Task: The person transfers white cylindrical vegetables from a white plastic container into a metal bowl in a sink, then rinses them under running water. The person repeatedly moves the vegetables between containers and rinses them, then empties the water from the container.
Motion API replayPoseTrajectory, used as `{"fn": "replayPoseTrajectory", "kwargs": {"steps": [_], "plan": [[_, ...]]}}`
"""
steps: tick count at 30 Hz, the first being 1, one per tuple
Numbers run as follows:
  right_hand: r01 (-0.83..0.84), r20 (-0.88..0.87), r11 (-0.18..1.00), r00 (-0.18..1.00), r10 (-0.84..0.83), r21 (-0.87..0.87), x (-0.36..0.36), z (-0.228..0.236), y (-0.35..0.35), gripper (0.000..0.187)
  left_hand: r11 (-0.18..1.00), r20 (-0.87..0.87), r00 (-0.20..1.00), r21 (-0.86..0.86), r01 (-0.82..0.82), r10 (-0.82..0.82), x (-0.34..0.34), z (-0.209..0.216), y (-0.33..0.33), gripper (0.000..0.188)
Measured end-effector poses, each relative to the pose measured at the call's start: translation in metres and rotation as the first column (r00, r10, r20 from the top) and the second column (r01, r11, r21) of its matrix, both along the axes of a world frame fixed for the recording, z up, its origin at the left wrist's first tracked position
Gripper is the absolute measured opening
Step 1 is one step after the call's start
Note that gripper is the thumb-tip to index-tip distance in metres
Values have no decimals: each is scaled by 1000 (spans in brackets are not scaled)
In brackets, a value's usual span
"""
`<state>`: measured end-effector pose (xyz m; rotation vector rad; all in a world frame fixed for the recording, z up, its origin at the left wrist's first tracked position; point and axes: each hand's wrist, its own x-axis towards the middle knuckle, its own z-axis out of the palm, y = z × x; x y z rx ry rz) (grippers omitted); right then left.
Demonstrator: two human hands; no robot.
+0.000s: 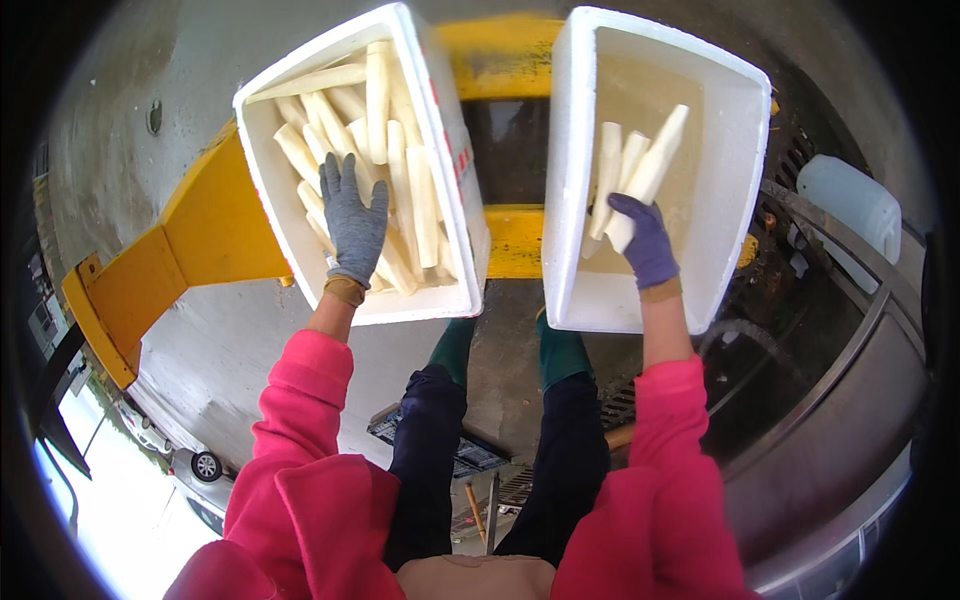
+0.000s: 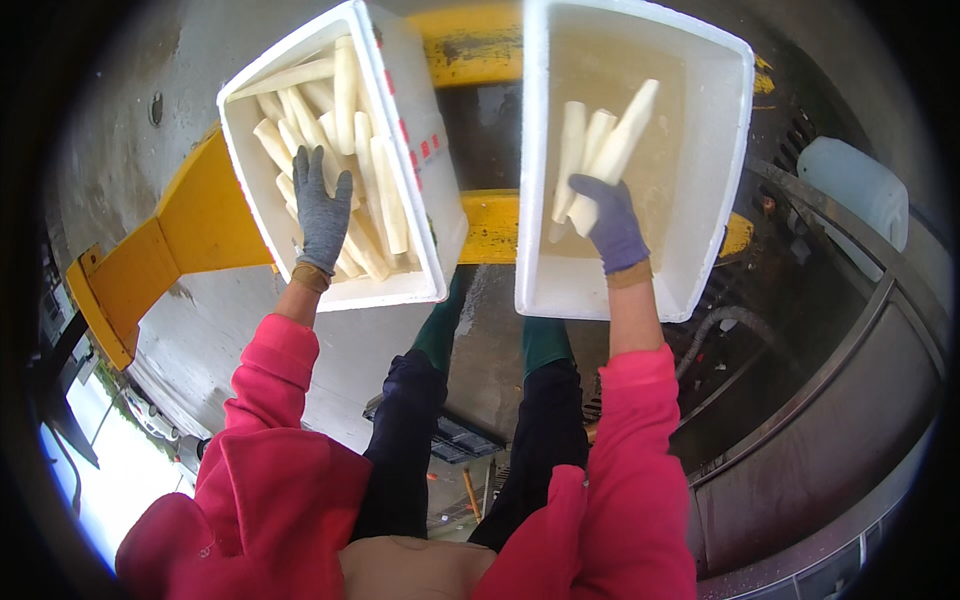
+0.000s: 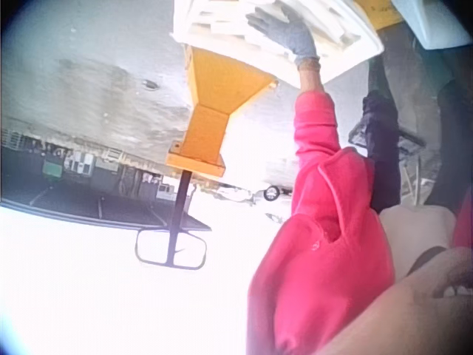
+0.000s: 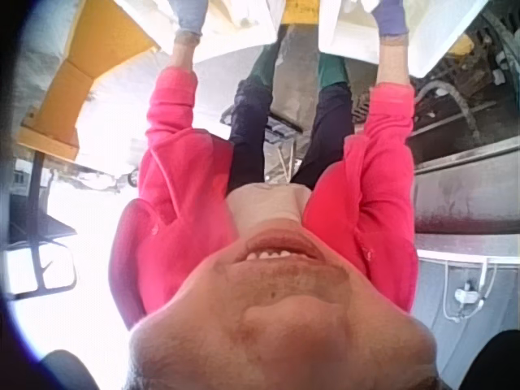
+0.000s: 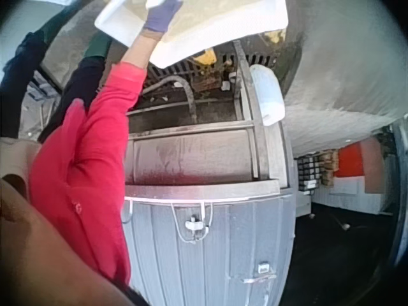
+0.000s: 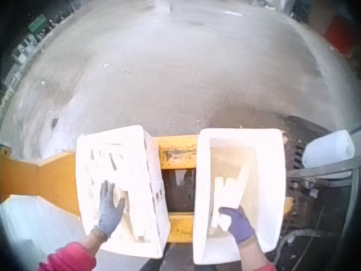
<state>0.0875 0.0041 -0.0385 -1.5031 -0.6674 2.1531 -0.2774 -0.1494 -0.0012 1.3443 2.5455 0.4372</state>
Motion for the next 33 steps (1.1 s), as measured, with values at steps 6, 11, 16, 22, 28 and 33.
{"fn": "replayPoseTrajectory", "kwargs": {"steps": [6,11,16,22,28,33], "plan": [[-241,152,924,967,204,295,-50,113,7,46,967,248,943,73,-246,221,7,24,-25,49],[-346,-209,901,891,403,262,-159,120,-34,33,915,407,857,105,-389,317,-4,39,-43,45],[-570,231,745,822,521,347,-248,84,-80,59,922,434,869,180,-342,237,-18,37,-47,48],[-218,103,721,974,202,658,-153,87,-15,41,983,176,973,73,-166,151,-13,12,-30,65],[-625,786,653,614,72,428,-29,6,113,42,998,14,998,-5,-65,65,9,-9,-9,87],[-940,994,338,69,86,36,1,-77,171,63,999,-34,999,-51,-10,8,11,-15,-8,97]]}}
